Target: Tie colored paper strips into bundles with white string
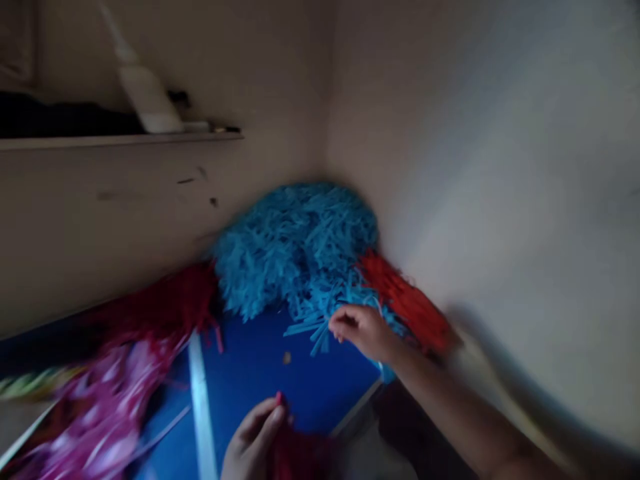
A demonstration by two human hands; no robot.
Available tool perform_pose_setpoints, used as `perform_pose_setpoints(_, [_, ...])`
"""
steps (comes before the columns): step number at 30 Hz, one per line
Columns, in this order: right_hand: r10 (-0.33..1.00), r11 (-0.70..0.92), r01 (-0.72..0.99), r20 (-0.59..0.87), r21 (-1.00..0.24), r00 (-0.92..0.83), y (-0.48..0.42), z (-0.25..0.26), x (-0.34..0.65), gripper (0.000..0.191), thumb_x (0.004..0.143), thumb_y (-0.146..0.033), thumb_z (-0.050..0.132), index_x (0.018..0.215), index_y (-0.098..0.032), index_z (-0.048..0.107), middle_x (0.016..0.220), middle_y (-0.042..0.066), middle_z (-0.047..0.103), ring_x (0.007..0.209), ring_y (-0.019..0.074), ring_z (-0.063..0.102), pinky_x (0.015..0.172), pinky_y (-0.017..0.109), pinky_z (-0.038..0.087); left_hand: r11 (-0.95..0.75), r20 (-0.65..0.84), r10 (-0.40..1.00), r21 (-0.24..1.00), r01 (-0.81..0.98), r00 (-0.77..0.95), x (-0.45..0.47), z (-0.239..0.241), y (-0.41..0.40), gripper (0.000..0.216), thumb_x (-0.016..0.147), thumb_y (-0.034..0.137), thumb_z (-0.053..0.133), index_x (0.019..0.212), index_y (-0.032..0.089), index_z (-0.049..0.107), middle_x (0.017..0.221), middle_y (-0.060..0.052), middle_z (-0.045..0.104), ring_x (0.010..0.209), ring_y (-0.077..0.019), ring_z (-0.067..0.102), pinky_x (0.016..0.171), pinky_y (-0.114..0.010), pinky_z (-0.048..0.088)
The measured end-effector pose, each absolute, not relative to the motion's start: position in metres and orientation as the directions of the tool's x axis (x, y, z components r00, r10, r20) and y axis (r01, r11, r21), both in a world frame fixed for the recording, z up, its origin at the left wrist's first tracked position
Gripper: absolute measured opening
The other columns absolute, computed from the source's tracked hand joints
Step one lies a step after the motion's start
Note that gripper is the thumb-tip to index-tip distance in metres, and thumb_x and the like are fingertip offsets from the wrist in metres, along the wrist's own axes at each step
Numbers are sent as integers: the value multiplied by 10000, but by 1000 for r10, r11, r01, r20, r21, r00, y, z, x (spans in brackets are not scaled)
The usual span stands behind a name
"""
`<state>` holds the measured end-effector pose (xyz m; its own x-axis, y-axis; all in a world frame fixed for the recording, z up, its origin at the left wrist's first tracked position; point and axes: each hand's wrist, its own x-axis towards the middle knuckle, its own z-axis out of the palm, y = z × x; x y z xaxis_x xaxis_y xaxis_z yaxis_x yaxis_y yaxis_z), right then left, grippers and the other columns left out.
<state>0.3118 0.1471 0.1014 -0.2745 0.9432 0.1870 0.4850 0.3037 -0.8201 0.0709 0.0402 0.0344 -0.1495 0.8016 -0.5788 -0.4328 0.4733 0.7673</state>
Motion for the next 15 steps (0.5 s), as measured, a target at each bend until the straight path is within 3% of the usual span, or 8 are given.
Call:
perform_pose_setpoints(2, [930,307,376,192,-874,-313,110,95,267,106,871,-223,618,808,-194,697,704,-11,686,640,121,622,615,206,450,446,-593,800,689,-571,-90,69,41,39,436,461,380,919,763,181,675,685,-3,724,587,-154,675,537,-218,528])
perform_pose_setpoints(5, [913,333,360,202,-871,-355,77,87,223,127,827,-164,640,714,-195,688,680,-12,670,647,114,603,622,207,413,369,-569,816,651,-664,-105,62,49,32,401,487,328,920,738,169,652,646,12,702,524,-111,630,514,-193,493])
perform_pose_setpoints(15, [863,373,374,169,-849,-476,66,75,184,161,790,-108,635,646,-179,630,629,-28,600,607,98,544,581,204,362,250,-510,827,712,-657,-237,34,39,11,328,551,327,894,743,182,672,667,20,694,545,-93,608,523,-173,466])
